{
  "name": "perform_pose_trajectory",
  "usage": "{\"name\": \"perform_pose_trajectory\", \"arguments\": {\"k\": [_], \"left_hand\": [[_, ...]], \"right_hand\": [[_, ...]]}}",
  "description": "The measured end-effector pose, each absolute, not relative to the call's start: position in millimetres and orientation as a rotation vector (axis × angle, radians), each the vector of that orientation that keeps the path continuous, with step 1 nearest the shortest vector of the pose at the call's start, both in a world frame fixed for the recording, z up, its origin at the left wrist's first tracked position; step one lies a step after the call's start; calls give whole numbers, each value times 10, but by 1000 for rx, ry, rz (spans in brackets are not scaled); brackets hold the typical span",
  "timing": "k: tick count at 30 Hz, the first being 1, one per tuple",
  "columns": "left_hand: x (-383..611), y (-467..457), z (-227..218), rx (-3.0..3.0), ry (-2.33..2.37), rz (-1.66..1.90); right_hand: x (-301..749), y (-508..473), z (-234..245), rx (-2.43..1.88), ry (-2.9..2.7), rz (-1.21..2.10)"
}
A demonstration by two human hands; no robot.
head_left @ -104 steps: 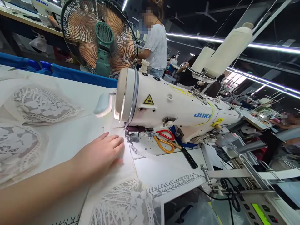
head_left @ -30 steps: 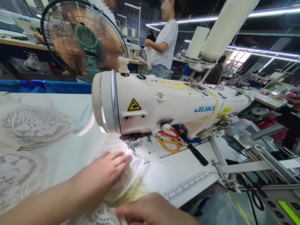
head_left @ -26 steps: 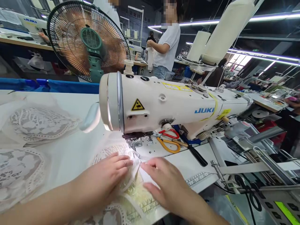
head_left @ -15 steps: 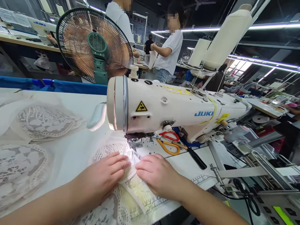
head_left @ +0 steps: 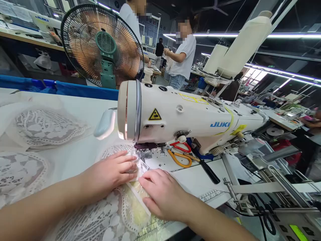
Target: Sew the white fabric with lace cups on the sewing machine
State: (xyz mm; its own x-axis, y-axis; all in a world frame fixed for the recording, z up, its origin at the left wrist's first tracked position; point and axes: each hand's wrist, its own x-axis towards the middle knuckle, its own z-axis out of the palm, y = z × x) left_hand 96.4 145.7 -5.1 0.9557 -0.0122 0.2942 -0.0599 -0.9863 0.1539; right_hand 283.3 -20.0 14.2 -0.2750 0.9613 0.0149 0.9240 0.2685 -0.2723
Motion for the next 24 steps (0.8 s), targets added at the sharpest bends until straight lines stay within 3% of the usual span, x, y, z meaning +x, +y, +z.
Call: {"name": "perform_pose_trajectory", "arguments": {"k": [5,13,24], "left_hand": [[971,1495,-11,2976,-49,400],[947,1489,-2,2889,-17,384],[954,1354,-10,2895,64,530]], "right_hand": [[2789,-120,263,-2006,-2316,403],[2861,-65,325,-2078,-2511,200],[2774,3,366,-2173,-2524,387]]}}
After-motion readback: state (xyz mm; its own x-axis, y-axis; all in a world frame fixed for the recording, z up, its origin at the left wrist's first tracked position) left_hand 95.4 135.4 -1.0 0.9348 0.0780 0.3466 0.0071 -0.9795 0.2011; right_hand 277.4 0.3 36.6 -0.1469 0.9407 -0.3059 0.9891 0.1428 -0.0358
